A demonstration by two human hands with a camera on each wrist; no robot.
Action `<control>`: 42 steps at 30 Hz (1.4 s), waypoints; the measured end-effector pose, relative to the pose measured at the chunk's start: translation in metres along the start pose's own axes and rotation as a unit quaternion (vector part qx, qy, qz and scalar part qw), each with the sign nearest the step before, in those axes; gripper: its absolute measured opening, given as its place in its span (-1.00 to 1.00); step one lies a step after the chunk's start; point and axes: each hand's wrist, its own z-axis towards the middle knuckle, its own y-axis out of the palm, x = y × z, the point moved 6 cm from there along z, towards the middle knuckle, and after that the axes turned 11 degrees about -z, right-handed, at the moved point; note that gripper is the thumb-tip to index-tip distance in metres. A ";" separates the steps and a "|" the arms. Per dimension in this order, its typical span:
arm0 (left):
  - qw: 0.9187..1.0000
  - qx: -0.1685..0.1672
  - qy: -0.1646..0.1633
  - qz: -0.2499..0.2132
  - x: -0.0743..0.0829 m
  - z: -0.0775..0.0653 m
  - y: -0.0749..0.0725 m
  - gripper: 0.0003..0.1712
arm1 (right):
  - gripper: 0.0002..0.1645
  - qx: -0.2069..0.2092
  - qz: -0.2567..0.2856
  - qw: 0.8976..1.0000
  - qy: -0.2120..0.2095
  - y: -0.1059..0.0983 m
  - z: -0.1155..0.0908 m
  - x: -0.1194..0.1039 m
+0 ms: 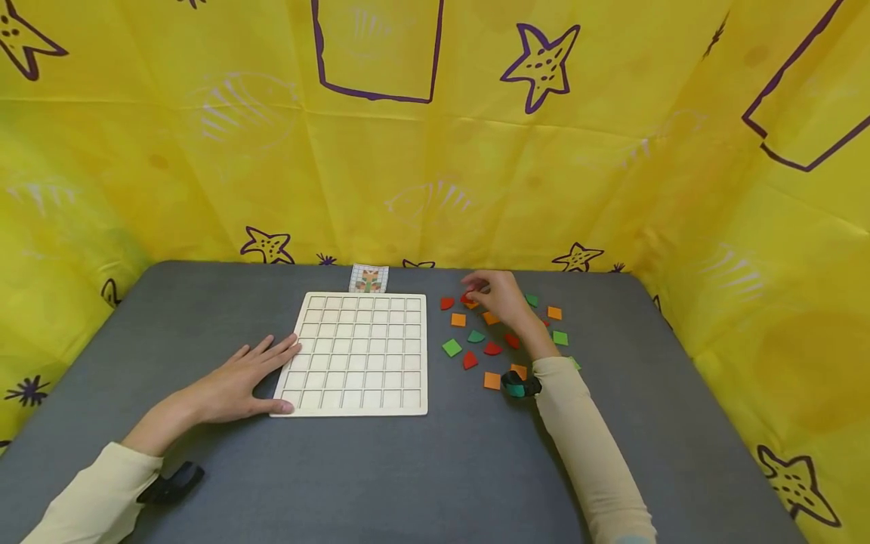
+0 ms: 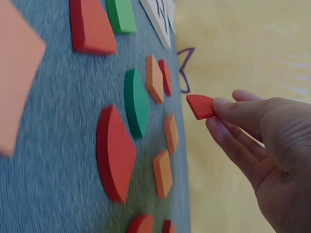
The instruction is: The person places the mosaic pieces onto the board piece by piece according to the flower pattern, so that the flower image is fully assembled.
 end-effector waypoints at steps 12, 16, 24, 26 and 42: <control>1.000 -0.005 -0.007 0.001 -0.002 0.000 -0.001 0.20 | -0.71 0.002 0.046 0.999 -0.016 0.015 0.015 -0.039; 1.000 -0.006 -0.010 -0.002 -0.002 -0.001 -0.001 0.20 | -0.72 -0.013 0.052 0.998 -0.026 0.026 0.022 -0.056; 1.000 -0.008 -0.010 -0.002 -0.003 -0.001 0.000 0.21 | -0.72 -0.034 0.061 0.996 -0.060 0.048 0.032 -0.080; 1.000 -0.007 -0.010 -0.003 -0.004 0.000 0.000 0.21 | -0.72 -0.033 0.063 0.995 -0.068 0.051 0.034 -0.083; 1.000 -0.013 -0.003 -0.003 0.000 0.000 -0.001 0.20 | -0.76 -0.036 0.076 0.994 -0.063 0.083 0.041 -0.100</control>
